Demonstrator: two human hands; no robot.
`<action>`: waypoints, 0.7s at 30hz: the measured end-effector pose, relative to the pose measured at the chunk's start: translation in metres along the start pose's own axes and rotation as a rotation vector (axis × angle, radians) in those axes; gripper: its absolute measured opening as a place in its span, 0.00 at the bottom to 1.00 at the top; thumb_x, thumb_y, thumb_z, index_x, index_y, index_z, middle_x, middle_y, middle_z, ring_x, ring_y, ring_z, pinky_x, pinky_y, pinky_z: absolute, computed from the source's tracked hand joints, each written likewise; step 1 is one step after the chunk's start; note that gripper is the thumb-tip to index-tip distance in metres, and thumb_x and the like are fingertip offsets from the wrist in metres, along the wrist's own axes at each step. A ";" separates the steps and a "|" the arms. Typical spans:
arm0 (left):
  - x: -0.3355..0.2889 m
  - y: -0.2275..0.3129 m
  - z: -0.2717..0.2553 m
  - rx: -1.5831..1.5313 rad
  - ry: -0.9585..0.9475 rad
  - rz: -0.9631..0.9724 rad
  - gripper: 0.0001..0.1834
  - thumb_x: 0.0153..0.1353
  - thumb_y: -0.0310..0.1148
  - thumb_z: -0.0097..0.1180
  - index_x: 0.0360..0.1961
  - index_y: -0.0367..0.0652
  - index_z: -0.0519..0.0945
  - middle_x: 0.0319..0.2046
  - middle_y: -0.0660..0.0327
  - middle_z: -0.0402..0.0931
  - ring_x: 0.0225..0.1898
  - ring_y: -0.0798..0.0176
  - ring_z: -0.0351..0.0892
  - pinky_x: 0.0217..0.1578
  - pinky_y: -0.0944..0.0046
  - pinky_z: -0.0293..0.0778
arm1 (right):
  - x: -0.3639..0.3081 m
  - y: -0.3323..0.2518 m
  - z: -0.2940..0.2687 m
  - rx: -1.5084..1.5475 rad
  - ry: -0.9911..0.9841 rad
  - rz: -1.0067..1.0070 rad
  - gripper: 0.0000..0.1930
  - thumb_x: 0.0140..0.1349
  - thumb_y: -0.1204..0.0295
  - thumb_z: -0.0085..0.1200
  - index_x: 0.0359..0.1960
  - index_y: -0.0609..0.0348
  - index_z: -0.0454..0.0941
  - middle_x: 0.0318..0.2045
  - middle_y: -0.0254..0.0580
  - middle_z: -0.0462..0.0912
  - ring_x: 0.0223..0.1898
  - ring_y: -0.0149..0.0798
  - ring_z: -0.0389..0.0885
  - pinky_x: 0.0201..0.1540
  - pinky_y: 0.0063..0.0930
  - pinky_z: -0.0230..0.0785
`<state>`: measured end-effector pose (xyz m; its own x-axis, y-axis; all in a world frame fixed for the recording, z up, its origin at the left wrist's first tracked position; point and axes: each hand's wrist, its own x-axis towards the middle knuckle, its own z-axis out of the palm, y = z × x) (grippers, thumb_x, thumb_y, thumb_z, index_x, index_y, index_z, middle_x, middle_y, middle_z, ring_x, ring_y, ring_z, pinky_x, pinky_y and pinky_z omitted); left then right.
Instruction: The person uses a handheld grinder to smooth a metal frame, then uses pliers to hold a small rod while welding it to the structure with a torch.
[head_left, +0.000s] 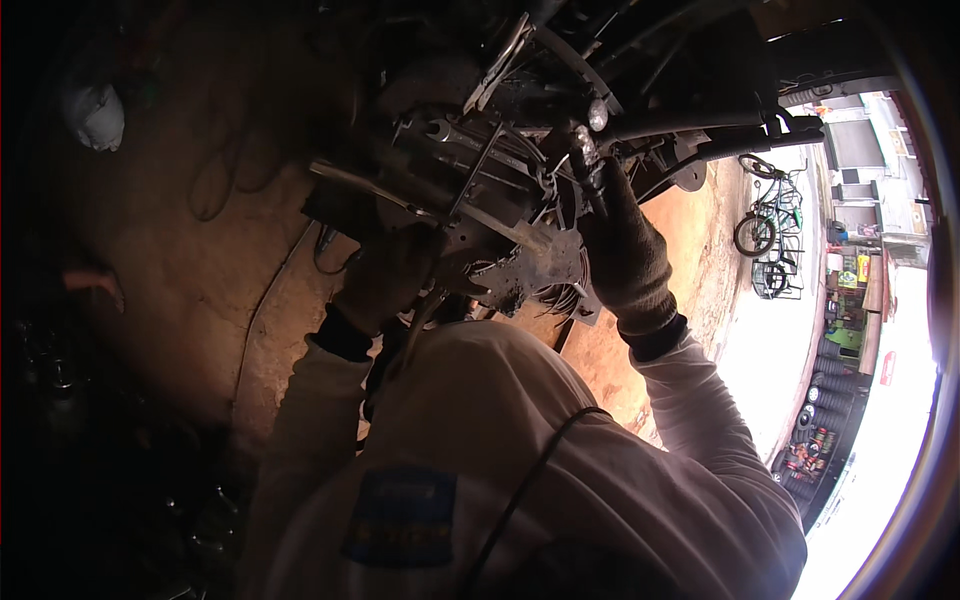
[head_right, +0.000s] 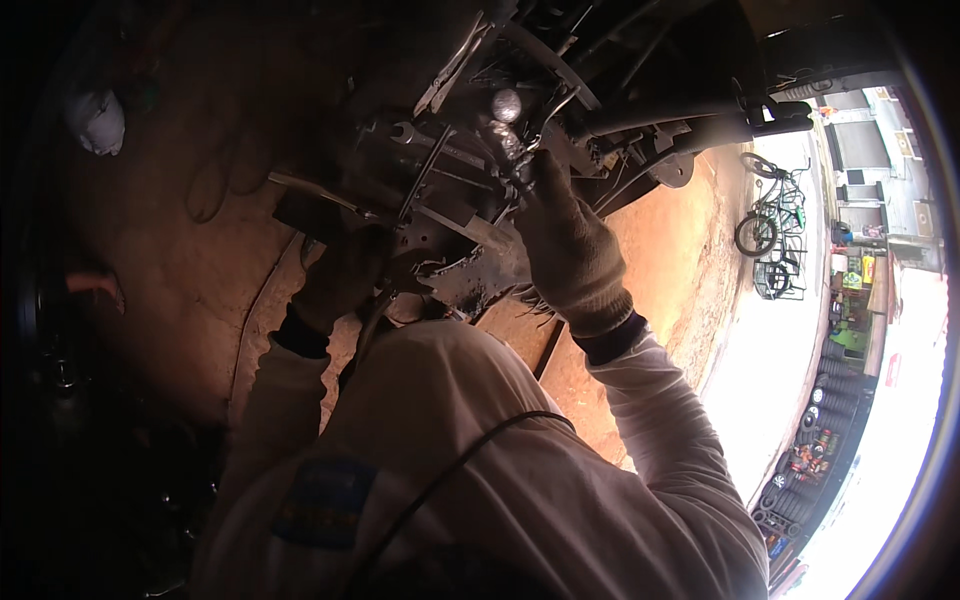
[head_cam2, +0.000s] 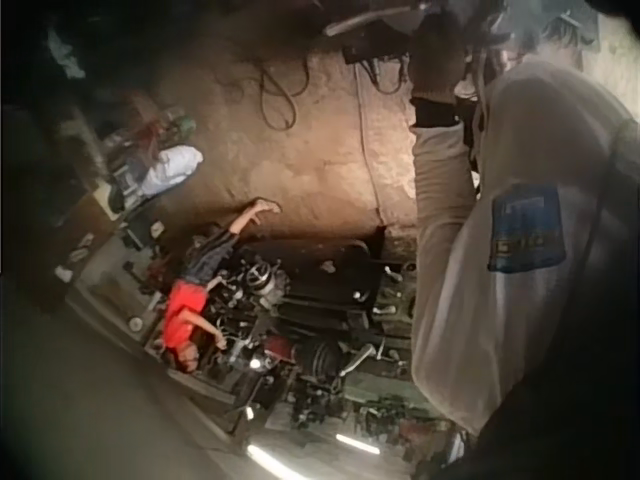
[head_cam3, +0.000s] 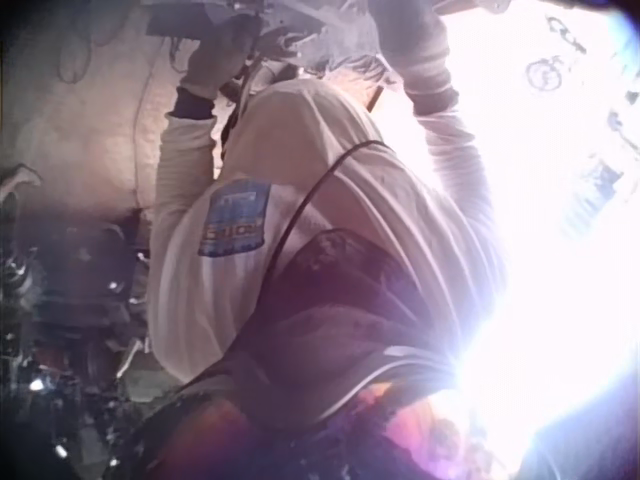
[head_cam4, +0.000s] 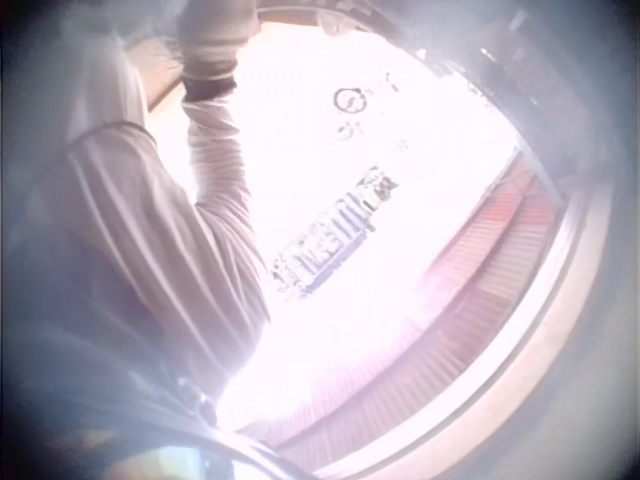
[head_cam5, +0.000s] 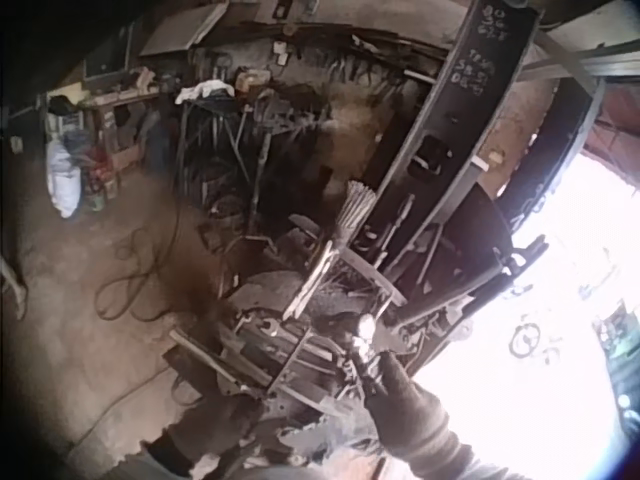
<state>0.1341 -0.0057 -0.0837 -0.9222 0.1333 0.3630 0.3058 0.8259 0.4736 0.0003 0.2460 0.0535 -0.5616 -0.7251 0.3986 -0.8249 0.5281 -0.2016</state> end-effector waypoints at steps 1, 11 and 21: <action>0.001 0.000 0.001 -0.024 0.035 0.010 0.16 0.58 0.31 0.57 0.47 0.40 0.76 0.41 0.50 0.79 0.41 0.50 0.82 0.39 0.52 0.77 | -0.008 0.006 -0.001 -0.011 0.000 0.074 0.33 0.63 0.77 0.54 0.71 0.53 0.62 0.58 0.53 0.78 0.44 0.49 0.85 0.42 0.33 0.79; -0.012 0.018 -0.004 -0.611 -0.050 -0.550 0.19 0.73 0.40 0.48 0.56 0.38 0.76 0.43 0.51 0.82 0.41 0.58 0.84 0.40 0.62 0.77 | -0.075 0.107 0.007 0.748 -0.209 0.950 0.12 0.69 0.70 0.50 0.51 0.59 0.76 0.26 0.32 0.76 0.17 0.26 0.74 0.17 0.21 0.69; -0.046 0.063 -0.038 -1.222 -0.025 -1.042 0.28 0.73 0.52 0.45 0.57 0.35 0.73 0.28 0.60 0.76 0.22 0.70 0.76 0.19 0.70 0.75 | 0.005 0.190 0.066 0.666 -0.525 0.672 0.20 0.66 0.69 0.56 0.57 0.62 0.75 0.26 0.33 0.79 0.19 0.26 0.75 0.20 0.21 0.69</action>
<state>0.2044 0.0194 -0.0398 -0.8391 -0.1618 -0.5194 -0.4426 -0.3522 0.8247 -0.1633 0.3133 -0.0422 -0.7390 -0.5594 -0.3754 -0.1186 0.6566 -0.7449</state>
